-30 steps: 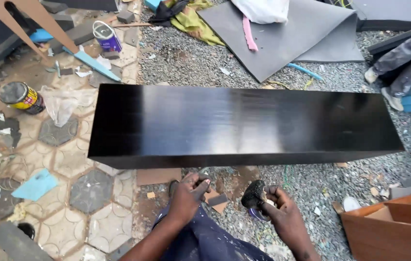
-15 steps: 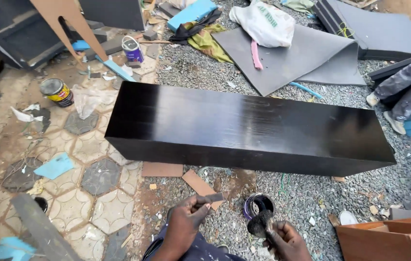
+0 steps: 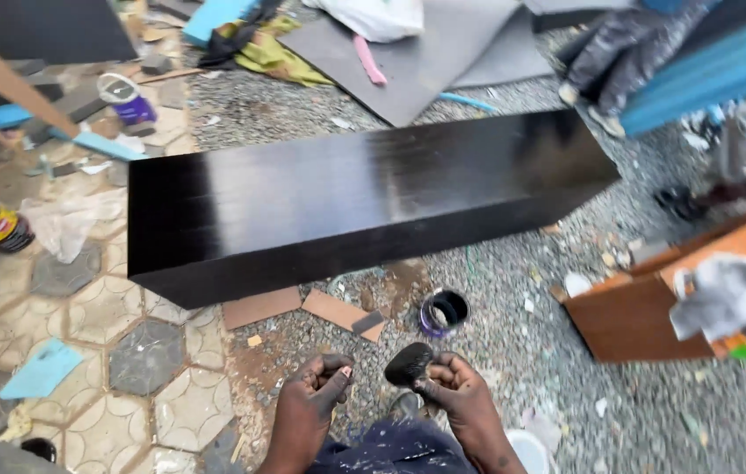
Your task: The person paints a long, rectangular wooden board black using a brush. They repeatedly dip the brush into a paint can on the ground and apply the paint to the board's surface in long strokes.
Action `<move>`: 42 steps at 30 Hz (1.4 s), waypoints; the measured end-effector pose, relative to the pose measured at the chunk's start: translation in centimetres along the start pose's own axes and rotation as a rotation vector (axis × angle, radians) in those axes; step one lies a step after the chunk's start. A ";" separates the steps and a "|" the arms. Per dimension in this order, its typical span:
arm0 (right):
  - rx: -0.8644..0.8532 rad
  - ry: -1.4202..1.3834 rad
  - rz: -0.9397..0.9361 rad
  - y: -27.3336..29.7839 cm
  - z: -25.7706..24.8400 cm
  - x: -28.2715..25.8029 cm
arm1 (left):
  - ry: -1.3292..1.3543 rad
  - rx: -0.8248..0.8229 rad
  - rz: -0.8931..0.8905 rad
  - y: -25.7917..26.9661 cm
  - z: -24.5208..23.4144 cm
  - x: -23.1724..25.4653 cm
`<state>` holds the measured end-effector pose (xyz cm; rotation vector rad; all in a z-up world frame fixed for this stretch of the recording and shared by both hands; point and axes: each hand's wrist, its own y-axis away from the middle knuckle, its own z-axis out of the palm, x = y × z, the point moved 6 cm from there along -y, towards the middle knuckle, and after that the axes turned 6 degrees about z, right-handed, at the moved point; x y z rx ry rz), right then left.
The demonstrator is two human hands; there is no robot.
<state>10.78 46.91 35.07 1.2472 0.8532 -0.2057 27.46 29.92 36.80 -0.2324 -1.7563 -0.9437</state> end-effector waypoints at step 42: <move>-0.093 0.138 0.028 -16.6 -24.0 -12.3 | 0.079 0.005 0.122 -6.9 24.0 7.1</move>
